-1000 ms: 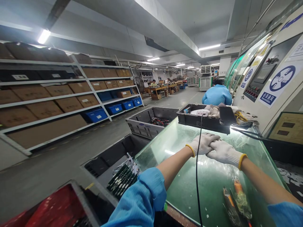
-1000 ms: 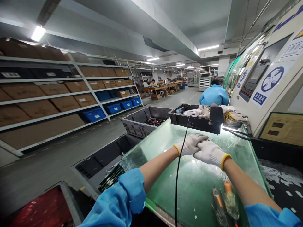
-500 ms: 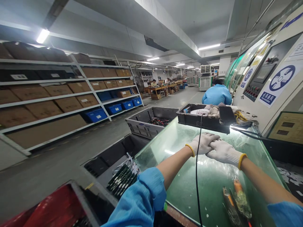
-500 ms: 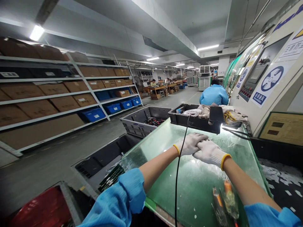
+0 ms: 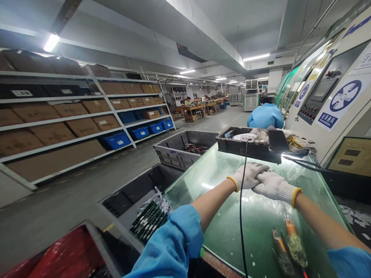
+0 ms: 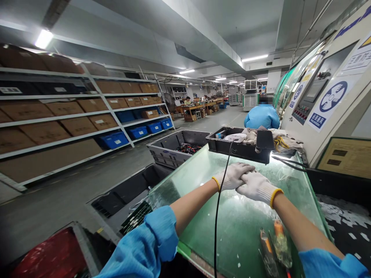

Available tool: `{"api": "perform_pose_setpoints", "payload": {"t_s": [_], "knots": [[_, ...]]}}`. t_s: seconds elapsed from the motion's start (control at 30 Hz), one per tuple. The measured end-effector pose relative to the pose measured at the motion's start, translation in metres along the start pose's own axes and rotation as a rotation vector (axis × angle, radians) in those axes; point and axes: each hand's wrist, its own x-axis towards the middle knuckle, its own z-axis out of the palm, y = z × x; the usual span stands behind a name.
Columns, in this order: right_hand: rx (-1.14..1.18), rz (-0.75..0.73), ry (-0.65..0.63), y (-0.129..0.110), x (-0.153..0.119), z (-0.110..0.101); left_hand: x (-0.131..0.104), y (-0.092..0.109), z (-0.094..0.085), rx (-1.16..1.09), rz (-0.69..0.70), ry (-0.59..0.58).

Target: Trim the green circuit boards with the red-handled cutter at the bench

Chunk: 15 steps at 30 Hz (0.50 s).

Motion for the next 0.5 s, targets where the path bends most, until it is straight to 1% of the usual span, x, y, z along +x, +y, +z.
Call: {"api": "perform_pose_setpoints", "payload": {"t_s": [0.3,0.5], "knots": [[-0.012,-0.019,0.004,0.0028,0.0018,0.0016,-0.0005,0.0006,-0.0001,0.007,-0.007,-0.006],[-0.014,-0.009,0.004,-0.0007,-0.0001,-0.0009,-0.0009,0.0019,-0.0019,0.008,-0.014,-0.022]]}}
